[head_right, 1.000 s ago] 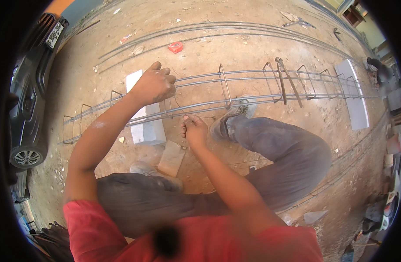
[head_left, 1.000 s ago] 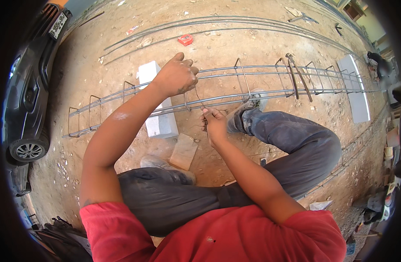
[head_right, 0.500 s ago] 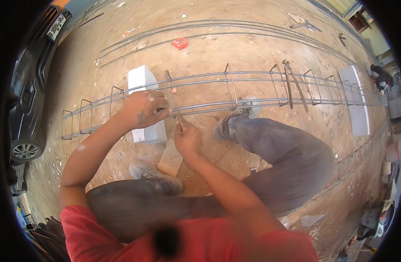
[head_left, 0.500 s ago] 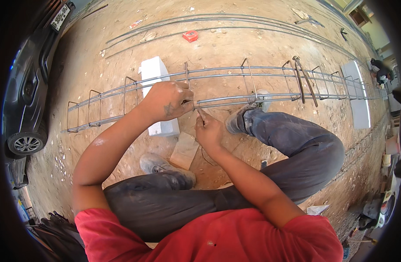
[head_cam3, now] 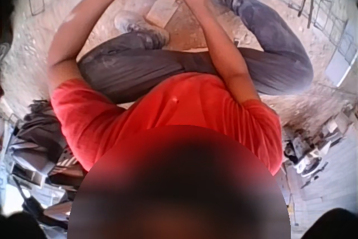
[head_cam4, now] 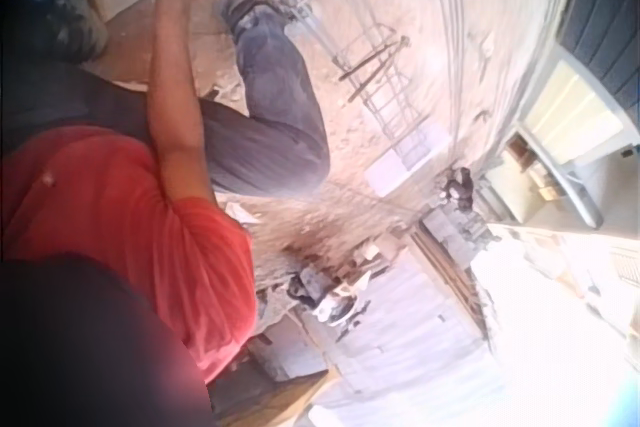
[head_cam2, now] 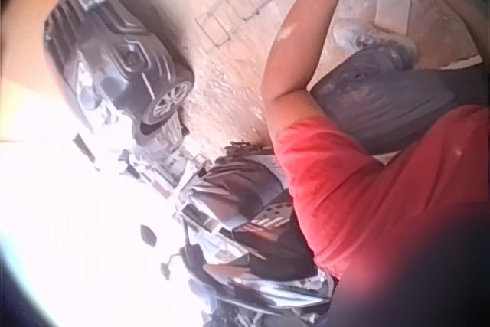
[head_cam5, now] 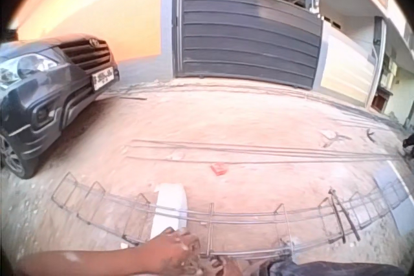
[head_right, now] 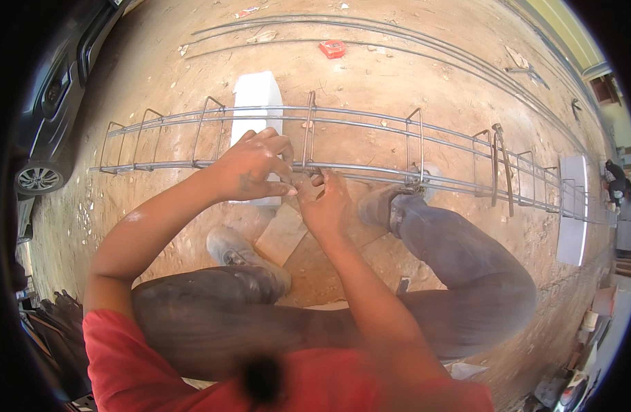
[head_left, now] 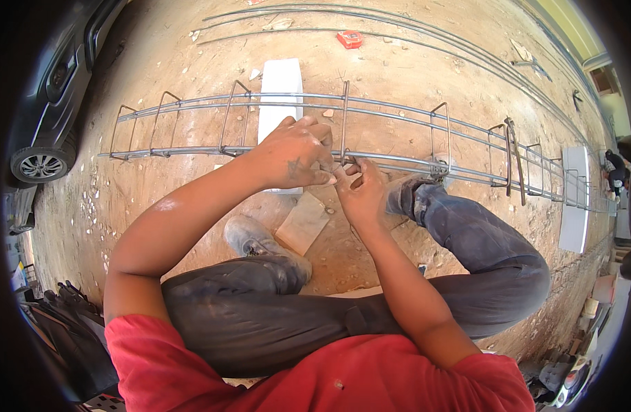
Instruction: The person assembles a rebar cage by tying intersecting steel bars with wire using pliers. They repeatedly wrap wire around bar intersections and twist it tight, moving along the cage to secure multiple joints.
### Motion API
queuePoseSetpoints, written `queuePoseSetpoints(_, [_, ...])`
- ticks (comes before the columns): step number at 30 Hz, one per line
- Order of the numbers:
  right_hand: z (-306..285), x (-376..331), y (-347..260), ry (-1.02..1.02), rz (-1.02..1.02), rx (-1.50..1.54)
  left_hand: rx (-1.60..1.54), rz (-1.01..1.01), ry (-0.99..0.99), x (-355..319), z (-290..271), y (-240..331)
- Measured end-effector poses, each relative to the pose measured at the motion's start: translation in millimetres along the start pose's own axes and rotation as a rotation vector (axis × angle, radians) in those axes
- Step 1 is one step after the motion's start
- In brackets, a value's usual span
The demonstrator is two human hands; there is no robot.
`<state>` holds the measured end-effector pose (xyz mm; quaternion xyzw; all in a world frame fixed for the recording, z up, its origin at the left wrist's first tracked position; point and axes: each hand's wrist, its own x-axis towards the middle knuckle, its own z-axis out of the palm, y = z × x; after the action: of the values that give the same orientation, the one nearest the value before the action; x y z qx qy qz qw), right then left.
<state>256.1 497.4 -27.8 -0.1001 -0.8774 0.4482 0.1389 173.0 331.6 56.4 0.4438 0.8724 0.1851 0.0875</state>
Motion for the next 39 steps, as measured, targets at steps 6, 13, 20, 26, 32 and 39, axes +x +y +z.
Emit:
queuePoseSetpoints(6, [4, 6, 3, 0.08, 0.002, -0.133, -0.278, -0.242, -0.138, 12, -6, -6])
queuePoseSetpoints(13, [6, 9, 8, 0.142, -0.101, -0.13, -0.411, -0.352, -0.171, 18, -11, -4])
queuePoseSetpoints(20, [7, 7, 6, 0.148, -0.122, -0.072, -0.208, -0.193, -0.078, 16, 5, -20])
queuePoseSetpoints(26, [8, 9, 8, 0.125, -0.126, -0.034, -0.027, -0.328, -0.145, 26, 9, -16])
queuePoseSetpoints(32, [6, 7, 8, 0.087, -0.063, 0.046, -0.483, -0.604, -0.465, 42, -6, -23])
queuePoseSetpoints(39, [9, 6, 8, 0.099, -0.105, 0.126, -0.984, -0.889, -0.502, 45, -3, -31])
